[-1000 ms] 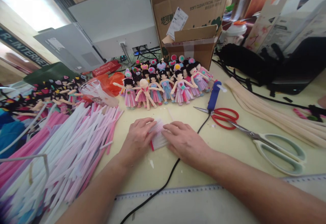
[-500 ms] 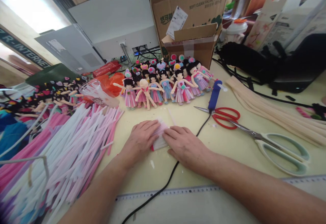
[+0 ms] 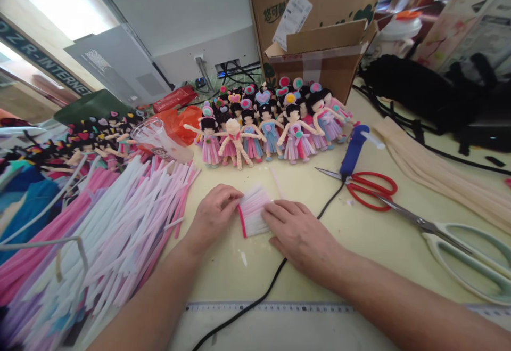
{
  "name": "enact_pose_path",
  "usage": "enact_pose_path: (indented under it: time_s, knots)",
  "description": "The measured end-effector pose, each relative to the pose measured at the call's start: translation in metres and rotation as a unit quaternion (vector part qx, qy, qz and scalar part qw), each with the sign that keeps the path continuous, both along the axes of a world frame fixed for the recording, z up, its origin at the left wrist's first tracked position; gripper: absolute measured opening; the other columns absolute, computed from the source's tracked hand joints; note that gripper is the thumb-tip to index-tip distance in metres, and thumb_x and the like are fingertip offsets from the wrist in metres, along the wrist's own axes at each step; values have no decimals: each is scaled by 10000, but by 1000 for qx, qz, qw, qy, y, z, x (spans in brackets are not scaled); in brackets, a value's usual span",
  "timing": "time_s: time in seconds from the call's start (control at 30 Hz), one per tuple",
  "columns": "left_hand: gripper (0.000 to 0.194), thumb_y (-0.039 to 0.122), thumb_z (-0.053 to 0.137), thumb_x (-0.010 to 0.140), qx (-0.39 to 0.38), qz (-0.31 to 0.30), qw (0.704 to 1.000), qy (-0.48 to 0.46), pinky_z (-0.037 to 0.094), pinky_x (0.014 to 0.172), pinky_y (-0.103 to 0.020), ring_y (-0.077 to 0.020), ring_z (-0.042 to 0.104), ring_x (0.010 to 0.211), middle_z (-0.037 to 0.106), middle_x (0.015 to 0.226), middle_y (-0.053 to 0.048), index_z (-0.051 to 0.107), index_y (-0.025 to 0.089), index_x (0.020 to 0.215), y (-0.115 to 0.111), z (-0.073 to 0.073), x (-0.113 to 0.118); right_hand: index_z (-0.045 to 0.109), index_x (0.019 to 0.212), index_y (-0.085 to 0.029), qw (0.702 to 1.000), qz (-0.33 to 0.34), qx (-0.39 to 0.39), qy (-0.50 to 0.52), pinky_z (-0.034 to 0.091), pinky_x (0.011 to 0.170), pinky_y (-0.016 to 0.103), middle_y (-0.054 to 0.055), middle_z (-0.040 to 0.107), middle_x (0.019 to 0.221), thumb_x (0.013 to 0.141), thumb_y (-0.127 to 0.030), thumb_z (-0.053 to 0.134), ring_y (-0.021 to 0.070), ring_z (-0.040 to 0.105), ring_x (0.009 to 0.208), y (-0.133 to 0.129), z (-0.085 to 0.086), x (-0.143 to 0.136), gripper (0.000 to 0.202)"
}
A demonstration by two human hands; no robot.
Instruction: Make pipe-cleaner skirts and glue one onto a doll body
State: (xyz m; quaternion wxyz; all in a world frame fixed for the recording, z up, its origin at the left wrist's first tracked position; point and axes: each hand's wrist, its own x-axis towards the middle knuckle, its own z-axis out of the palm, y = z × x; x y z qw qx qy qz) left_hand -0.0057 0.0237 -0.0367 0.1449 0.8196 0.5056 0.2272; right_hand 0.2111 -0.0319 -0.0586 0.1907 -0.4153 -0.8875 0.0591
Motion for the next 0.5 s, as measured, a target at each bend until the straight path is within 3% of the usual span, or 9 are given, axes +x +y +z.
enact_pose_path:
  time_s: [0.2, 0.5]
  knots:
    - [186, 216, 518, 885, 26, -10, 995, 94, 424, 828, -385, -207, 569, 924, 648, 982, -48, 672, 216, 990, -3, -1, 4, 552, 1227, -145, 1000, 0, -13, 0, 460, 948, 477, 140, 599, 1266, 815, -145, 530, 279, 523, 1165, 2, 2, 0, 413]
    - [171, 226, 515, 894, 34, -15, 989, 146, 402, 815, -362, -197, 526, 924, 628, 1005, -39, 659, 216, 986, -6, -1, 10, 540, 1239, -154, 999, -19, -27, 40, 489, 925, 477, 147, 594, 1243, 849, -163, 499, 274, 555, 1109, 9, 10, 6, 392]
